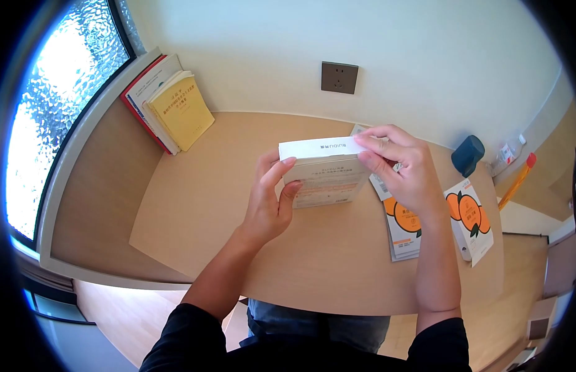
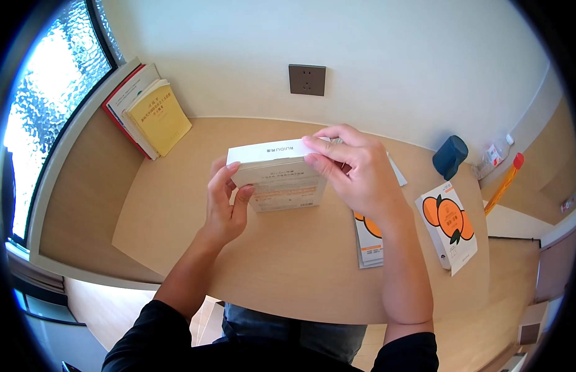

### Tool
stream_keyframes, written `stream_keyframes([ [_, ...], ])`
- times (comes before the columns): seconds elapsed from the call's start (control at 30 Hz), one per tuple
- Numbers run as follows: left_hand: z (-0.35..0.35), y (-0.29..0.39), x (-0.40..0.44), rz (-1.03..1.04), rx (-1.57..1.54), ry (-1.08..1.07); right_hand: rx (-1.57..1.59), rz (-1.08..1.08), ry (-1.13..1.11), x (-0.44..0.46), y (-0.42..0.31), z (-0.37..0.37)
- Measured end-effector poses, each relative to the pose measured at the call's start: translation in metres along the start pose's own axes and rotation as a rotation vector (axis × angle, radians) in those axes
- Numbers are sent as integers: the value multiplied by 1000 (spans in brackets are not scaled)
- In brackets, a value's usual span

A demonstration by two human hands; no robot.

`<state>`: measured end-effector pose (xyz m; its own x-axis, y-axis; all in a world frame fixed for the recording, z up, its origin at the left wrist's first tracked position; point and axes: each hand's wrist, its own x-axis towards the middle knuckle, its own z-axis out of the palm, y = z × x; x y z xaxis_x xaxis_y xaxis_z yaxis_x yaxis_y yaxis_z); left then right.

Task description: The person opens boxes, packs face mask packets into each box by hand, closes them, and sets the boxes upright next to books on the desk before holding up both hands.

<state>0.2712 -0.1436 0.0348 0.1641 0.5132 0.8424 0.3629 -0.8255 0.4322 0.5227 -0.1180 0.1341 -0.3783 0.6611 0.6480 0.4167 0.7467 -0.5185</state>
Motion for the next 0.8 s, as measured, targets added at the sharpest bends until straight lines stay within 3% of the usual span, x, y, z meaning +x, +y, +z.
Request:
stream_keyframes([
  [0.8,4,-16,-9,-158,-235,-4,19,61,-16,-3,2,4],
])
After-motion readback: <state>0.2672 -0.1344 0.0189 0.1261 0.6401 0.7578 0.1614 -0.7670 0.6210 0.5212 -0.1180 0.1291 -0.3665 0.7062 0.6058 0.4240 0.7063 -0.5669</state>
